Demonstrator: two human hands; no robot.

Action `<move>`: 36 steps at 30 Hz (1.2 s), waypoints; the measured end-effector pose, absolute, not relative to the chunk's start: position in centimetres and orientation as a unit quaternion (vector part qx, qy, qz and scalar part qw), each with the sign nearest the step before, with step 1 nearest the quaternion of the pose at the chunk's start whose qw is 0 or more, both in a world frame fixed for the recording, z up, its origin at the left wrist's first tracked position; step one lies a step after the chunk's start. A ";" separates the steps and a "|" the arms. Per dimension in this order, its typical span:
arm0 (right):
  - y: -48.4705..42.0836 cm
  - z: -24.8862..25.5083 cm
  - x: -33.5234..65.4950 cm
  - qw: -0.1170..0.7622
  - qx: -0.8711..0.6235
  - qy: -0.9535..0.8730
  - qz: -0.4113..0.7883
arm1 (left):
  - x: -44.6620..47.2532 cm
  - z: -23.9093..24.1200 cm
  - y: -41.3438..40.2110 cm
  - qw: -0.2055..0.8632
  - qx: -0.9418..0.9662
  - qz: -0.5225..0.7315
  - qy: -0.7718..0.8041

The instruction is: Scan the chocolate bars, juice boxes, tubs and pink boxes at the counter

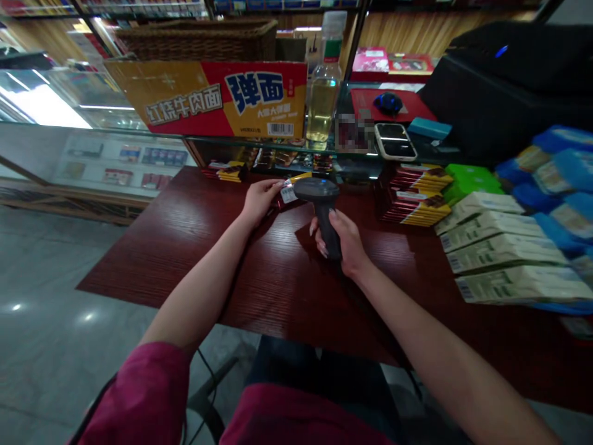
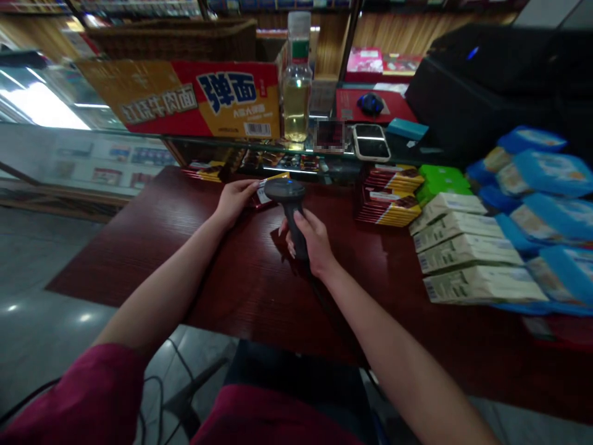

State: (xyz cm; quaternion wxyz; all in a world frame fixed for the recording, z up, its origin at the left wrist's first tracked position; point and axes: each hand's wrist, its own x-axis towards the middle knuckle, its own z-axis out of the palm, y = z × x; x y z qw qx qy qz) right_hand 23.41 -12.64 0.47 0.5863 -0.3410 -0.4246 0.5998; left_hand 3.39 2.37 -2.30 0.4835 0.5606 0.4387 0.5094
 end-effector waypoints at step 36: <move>-13.7 1.1 23.9 0.575 -0.385 -0.405 0.597 | -13.9 -1.1 6.2 -0.022 0.669 0.447 0.594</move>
